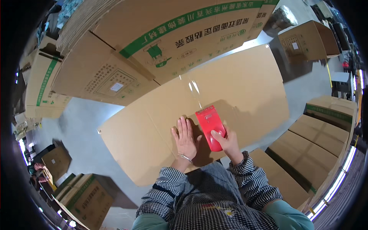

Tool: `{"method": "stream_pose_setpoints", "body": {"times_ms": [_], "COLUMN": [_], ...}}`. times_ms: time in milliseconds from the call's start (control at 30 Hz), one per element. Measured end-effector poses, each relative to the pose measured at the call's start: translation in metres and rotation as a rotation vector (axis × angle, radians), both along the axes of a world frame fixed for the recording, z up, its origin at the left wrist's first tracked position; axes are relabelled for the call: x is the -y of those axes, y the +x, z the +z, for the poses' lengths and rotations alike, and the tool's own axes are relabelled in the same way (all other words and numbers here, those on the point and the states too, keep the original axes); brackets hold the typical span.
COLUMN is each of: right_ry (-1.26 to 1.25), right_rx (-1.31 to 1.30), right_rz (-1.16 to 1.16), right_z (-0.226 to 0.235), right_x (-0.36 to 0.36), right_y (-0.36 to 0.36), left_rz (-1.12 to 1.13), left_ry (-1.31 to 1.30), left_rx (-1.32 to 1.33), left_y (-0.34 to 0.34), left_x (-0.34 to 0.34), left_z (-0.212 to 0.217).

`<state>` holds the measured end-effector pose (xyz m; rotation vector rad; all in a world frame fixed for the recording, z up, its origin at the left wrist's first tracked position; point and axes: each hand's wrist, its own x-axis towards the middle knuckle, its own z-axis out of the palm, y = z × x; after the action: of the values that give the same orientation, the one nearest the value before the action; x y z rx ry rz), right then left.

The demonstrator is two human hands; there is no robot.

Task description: Assembling flat cardboard sheets into boxes and taping the bottom flaps using a handheld dispenser.

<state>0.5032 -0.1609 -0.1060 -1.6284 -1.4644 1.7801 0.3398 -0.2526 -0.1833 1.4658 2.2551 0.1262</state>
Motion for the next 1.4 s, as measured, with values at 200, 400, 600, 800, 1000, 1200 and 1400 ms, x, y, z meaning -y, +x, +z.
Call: {"method": "stream_pose_setpoints", "body": {"times_ms": [200,400,600,800,1000,1200,1400], "right_ry": [-0.162,0.207,0.037,-0.708,0.047,0.339,0.556], "right_rx": [0.270,0.648,0.197,0.229,-0.166,-0.128,0.478], "right_rz": [0.014,0.835,0.397,0.796,0.939,1.280,1.440], "right_z": [0.018,-0.143,-0.185,0.030,0.056,0.068,0.065], "right_x": [0.154,0.143,0.141,0.110,0.091,0.104,0.073], "right_y": [0.169,0.204,0.150,0.076,-0.037,-0.174,-0.241], "left_rz": [0.001,-0.011,0.018,0.885,1.175,1.465,1.644], "left_ry": [0.046,0.101,0.352,0.438,0.532,0.757,0.990], "left_rx": [-0.095,-0.035,0.139,1.314,2.292,1.668,0.631], "left_y": [0.013,0.035,0.008,-0.046,-0.062,-0.118,-0.280], "left_x": [0.013,0.005,-0.016,0.152,0.187,0.222,0.311], "left_z": [-0.036,-0.034,-0.006,0.014,0.093,0.066,-0.035]}}
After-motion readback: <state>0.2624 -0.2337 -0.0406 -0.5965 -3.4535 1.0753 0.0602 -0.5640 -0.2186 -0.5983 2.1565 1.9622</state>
